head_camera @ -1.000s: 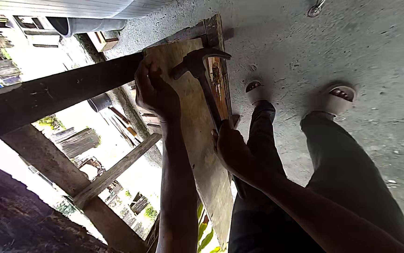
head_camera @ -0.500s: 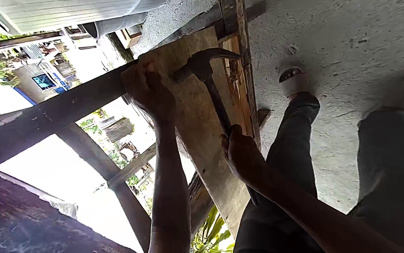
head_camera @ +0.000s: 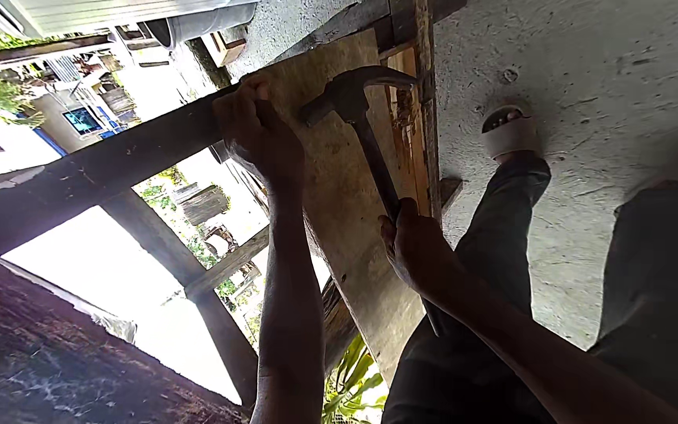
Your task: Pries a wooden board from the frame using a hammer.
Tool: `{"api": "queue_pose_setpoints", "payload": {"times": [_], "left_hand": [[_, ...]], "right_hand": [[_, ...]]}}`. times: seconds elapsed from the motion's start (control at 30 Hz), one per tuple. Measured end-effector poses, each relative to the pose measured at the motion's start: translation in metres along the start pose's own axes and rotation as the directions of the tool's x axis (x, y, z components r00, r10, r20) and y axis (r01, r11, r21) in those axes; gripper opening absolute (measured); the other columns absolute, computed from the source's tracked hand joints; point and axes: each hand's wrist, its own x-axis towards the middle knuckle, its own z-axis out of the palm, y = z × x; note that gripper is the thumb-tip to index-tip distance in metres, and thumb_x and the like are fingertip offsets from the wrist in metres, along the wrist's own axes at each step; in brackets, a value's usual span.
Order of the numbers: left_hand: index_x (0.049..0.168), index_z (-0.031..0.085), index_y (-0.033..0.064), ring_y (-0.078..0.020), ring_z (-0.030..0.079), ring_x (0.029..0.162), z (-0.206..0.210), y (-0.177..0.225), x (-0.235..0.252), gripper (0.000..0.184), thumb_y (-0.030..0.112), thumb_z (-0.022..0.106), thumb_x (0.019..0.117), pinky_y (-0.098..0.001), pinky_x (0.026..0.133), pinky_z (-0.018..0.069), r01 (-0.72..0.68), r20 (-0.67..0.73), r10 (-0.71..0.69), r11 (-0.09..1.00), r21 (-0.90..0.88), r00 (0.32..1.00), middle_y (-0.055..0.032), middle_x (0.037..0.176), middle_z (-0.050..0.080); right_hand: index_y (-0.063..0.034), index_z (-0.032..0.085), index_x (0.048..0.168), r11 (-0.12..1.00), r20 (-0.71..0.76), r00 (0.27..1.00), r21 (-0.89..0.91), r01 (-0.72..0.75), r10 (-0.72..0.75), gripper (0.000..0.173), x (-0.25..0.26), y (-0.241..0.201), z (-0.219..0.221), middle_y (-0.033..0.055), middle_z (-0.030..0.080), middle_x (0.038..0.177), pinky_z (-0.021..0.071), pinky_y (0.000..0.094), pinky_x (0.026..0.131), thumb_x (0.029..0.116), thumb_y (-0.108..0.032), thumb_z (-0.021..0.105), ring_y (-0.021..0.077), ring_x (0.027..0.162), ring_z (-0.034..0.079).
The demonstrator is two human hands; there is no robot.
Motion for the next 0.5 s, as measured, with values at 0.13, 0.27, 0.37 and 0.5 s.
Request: {"api": "queue_pose_setpoints", "payload": {"times": [0.13,0.27,0.37,0.5], "left_hand": [[0.105,0.074,0.0028,-0.0150,0.059,0.089,0.000,0.003,-0.001,0.021,0.008,0.054,0.1026,-0.0230,0.076,0.0471,-0.009,0.004,0.008,0.998,0.061,1.000,-0.0113,0.098,0.060],[0.105,0.075,0.0043,-0.0154,0.060,0.092,0.001,0.003,-0.001,0.021,0.009,0.055,0.1029,-0.0227,0.078,0.0473,-0.026,0.013,0.025,0.997,0.070,1.000,-0.0114,0.100,0.060],[0.104,0.076,0.0052,-0.0179,0.060,0.093,0.002,0.000,-0.003,0.020,0.010,0.057,0.1020,-0.0255,0.079,0.0476,-0.070,0.009,0.070,0.995,0.077,0.998,-0.0131,0.101,0.061],[0.106,0.078,0.0084,-0.0177,0.061,0.090,0.000,0.002,-0.004,0.018,0.011,0.061,0.1004,-0.0261,0.076,0.0491,-0.051,0.024,0.049,0.995,0.089,0.999,-0.0137,0.102,0.062]], "right_hand": [[0.0019,0.057,0.108,0.990,-0.144,0.980,0.011,0.139,-0.136,0.031,-0.011,0.010,-0.006,0.0091,0.059,0.069,0.0513,0.0368,0.060,0.1088,-0.029,0.050,0.0237,0.064,0.065],[0.0040,0.062,0.107,0.910,-0.482,0.810,0.059,0.411,-0.334,0.032,-0.023,0.024,0.001,0.0031,0.057,0.062,0.0461,0.0233,0.048,0.1014,-0.026,0.054,0.0093,0.049,0.054],[-0.0001,0.055,0.110,0.835,-0.454,0.848,0.325,0.445,-0.275,0.025,-0.031,0.012,-0.003,-0.0073,0.048,0.064,0.0404,0.0118,0.047,0.1031,-0.024,0.054,-0.0058,0.049,0.044],[0.0026,0.057,0.108,0.780,-0.545,0.777,0.319,0.539,-0.314,0.028,-0.027,0.002,-0.002,-0.0075,0.048,0.062,0.0377,0.0092,0.047,0.1037,-0.025,0.054,-0.0086,0.049,0.041]]}}
